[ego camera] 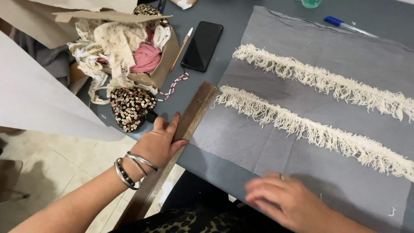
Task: The person aligns two white fringed strips on a grey fabric, uses a wooden ruler to measure spacing, and secures the fringe with pins. The person repeatedly adjusts the ruler and pins along the fringe edges to maintain alignment.
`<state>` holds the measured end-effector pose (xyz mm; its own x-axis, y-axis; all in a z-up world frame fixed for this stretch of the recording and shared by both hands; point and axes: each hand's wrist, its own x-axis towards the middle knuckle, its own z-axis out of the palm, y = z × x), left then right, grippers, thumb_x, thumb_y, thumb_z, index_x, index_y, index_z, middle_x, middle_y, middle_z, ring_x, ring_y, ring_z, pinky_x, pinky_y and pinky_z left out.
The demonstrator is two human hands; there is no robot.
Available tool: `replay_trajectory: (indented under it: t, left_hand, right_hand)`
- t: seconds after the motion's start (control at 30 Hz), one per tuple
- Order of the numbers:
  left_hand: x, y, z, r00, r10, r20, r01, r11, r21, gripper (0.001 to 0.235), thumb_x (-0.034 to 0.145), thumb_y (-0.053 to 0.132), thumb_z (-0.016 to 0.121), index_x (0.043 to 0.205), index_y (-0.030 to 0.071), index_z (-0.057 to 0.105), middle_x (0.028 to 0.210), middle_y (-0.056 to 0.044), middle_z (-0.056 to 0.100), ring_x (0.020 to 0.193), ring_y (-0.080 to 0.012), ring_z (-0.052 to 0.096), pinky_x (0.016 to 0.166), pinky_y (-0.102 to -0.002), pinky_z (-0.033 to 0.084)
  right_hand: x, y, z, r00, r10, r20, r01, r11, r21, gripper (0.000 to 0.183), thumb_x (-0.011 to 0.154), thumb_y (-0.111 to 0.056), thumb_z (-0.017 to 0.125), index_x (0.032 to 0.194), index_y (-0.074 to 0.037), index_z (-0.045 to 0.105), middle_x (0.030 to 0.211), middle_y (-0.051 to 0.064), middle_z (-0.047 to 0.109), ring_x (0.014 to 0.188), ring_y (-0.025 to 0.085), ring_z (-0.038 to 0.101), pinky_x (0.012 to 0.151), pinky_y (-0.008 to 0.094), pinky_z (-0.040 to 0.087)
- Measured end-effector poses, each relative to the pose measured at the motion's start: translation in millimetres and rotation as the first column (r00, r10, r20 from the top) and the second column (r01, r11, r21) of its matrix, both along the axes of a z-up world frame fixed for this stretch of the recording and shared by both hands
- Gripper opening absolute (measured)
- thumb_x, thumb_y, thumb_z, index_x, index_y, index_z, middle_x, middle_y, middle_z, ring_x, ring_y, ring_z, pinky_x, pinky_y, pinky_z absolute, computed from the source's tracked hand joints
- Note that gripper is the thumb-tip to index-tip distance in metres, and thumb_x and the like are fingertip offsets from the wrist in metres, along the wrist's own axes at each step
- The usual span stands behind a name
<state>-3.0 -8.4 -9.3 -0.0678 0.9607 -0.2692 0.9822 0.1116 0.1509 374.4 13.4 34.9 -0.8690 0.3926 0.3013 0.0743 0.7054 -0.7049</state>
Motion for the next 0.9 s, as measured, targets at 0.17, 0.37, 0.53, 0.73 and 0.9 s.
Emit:
replay_trajectory:
  t: [0.17, 0.37, 0.53, 0.73, 0.9]
  left_hand:
    - [2.5, -5.8, -2.0, 1.000, -0.014, -0.018, 0.016, 0.993, 0.116, 0.087, 0.092, 0.062, 0.058, 0.161, 0.015, 0.030, 0.123, -0.018, 0.042, 0.076, -0.0413, 0.068, 0.071, -0.056, 0.061]
    - [11.2, -3.6, 28.2, 0.999, 0.052, -0.010, -0.053, 0.994, -0.095, 0.083, 0.097, 0.063, 0.049, 0.164, 0.021, 0.024, 0.136, -0.016, 0.042, 0.101, -0.0516, 0.071, 0.089, -0.058, 0.062]
    - [11.4, -2.6, 33.6, 0.999, 0.052, -0.002, -0.052, 0.994, -0.097, 0.080, 0.098, 0.060, 0.050, 0.163, 0.020, 0.027, 0.134, -0.014, 0.043, 0.096, -0.0520, 0.072, 0.085, -0.059, 0.064]
    - [10.5, 5.4, 40.9, 0.994, -0.002, -0.109, -0.008, 0.996, -0.085, 0.077, 0.095, 0.063, 0.051, 0.159, 0.023, 0.036, 0.129, -0.010, 0.047, 0.085, -0.0481, 0.075, 0.074, -0.058, 0.066]
    - [2.9, 55.3, 35.4, 0.973, -0.227, -0.033, 0.222, 0.895, 0.386, 0.036, 0.101, 0.032, 0.052, 0.134, 0.024, 0.063, 0.112, -0.005, 0.064, 0.083, -0.0364, 0.075, 0.066, -0.048, 0.064]
  right_hand:
    - [-75.8, 38.4, 15.9, 0.996, -0.024, 0.091, -0.016, 0.910, 0.415, 0.016, 0.101, -0.010, 0.057, 0.113, 0.000, 0.061, 0.141, 0.018, 0.059, 0.129, 0.033, 0.059, 0.103, 0.045, 0.049]
    - [-152.8, 95.6, -32.8, 0.996, -0.063, -0.064, 0.085, 0.896, 0.436, 0.018, 0.106, -0.015, 0.052, 0.101, 0.002, 0.057, 0.129, 0.030, 0.063, 0.124, 0.047, 0.062, 0.100, 0.057, 0.050]
    - [-162.3, 106.1, -38.5, 0.994, -0.108, -0.028, 0.110, 0.914, 0.390, 0.019, 0.107, -0.018, 0.048, 0.097, -0.003, 0.053, 0.123, 0.031, 0.067, 0.122, 0.047, 0.064, 0.104, 0.061, 0.045]
    - [-165.9, 104.4, -28.8, 0.987, -0.146, 0.063, 0.111, 0.916, 0.385, 0.020, 0.106, -0.015, 0.046, 0.092, -0.003, 0.053, 0.117, 0.033, 0.070, 0.121, 0.041, 0.067, 0.109, 0.062, 0.040]
    - [-165.6, 107.4, -41.1, 0.992, -0.128, -0.001, 0.115, 0.891, 0.440, 0.014, 0.102, -0.012, 0.047, 0.093, -0.002, 0.053, 0.107, 0.028, 0.072, 0.116, 0.041, 0.068, 0.109, 0.060, 0.040]
